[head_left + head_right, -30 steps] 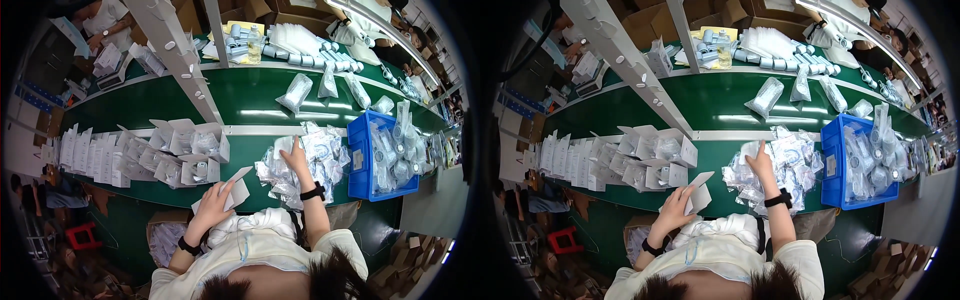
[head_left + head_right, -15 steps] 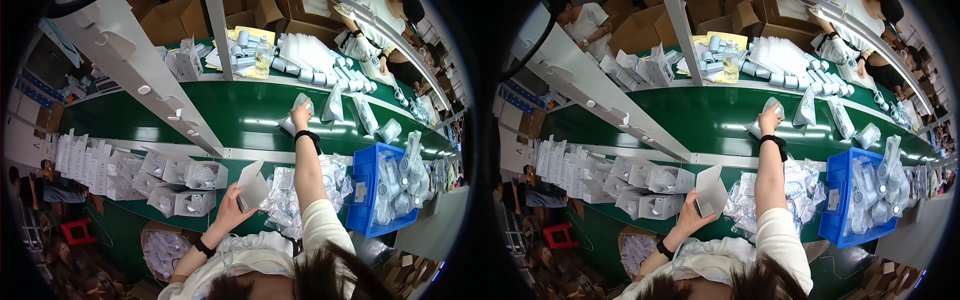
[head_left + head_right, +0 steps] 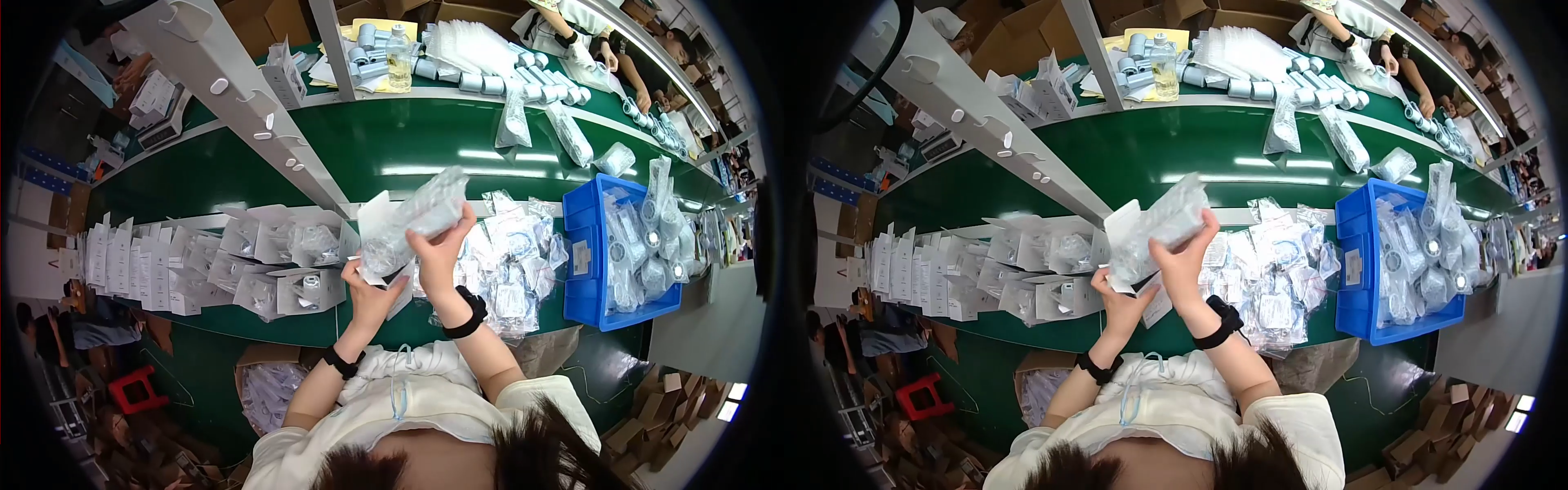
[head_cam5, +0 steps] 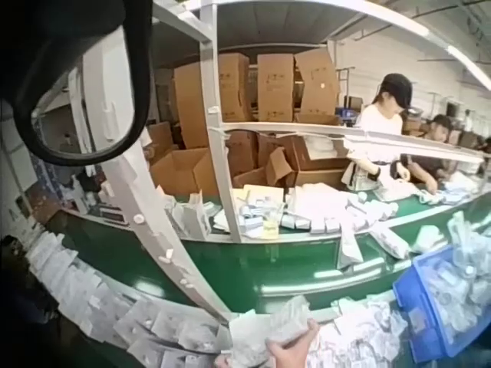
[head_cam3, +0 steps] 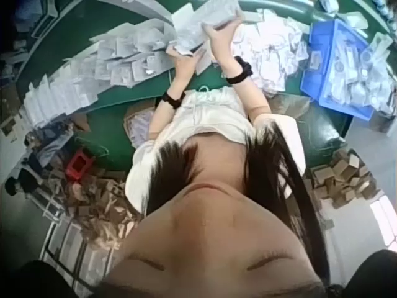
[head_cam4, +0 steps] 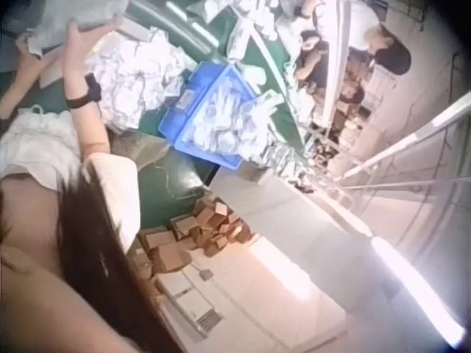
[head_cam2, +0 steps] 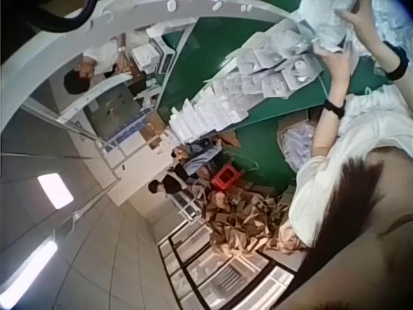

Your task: The person packages handheld fans by hand, picking up a box and inserting a fan wrapped in bubble wrap along with a small plastic bag. They then close the box and place it on a stack, repeating this process for several units on the assembly line.

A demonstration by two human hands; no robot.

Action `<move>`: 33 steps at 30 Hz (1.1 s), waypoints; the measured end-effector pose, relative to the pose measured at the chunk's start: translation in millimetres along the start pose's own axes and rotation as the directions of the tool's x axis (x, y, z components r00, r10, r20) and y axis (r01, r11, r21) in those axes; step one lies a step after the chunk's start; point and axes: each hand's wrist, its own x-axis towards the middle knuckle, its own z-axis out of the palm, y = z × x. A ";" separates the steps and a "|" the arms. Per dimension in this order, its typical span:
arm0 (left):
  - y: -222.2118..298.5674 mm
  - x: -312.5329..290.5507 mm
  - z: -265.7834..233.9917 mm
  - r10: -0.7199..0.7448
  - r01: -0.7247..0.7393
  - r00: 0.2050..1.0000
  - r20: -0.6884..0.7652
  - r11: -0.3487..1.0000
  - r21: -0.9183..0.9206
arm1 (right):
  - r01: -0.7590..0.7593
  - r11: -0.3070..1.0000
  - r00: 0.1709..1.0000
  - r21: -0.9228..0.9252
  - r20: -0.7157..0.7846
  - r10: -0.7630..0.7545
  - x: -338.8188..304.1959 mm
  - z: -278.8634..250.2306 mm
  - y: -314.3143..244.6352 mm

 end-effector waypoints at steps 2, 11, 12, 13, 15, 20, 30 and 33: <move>-9.4 -3.0 1.7 0.115 -0.120 0.991 -0.065 0.990 -0.078 | 0.223 0.955 0.970 -0.194 0.138 -0.199 -15.1 -7.5 2.5; -9.7 -4.6 -8.1 0.408 -0.427 0.902 -0.141 0.892 -0.149 | 0.484 0.447 0.875 -0.752 0.414 -0.251 36.3 -87.8 45.7; -7.3 4.3 -1.5 0.407 -0.427 0.902 -0.146 0.891 -0.153 | 0.441 0.252 0.895 -0.861 0.402 -0.190 52.1 -97.2 60.0; -9.3 16.8 6.7 0.383 -0.417 0.905 -0.185 0.883 -0.213 | 0.449 0.253 0.892 -0.857 0.412 -0.188 58.4 -99.3 71.1; -11.8 33.2 21.0 0.359 -0.412 0.906 -0.223 0.868 -0.277 | 0.419 -0.117 0.869 -0.901 0.360 0.341 69.3 -105.1 87.3; -2.5 45.8 30.2 0.095 -0.120 0.987 -0.129 0.971 -0.205 | 0.505 0.134 0.801 -0.853 0.521 0.296 81.2 -133.0 97.1; 48.1 80.9 -16.1 0.102 -0.112 0.993 0.063 0.977 0.184 | 0.530 0.846 0.782 0.059 0.352 -0.515 51.1 -42.5 -22.2; 47.4 85.8 -16.0 0.176 -0.172 0.984 -0.004 0.964 0.205 | 0.756 0.649 0.493 -0.081 0.723 -0.484 54.0 -30.5 -9.2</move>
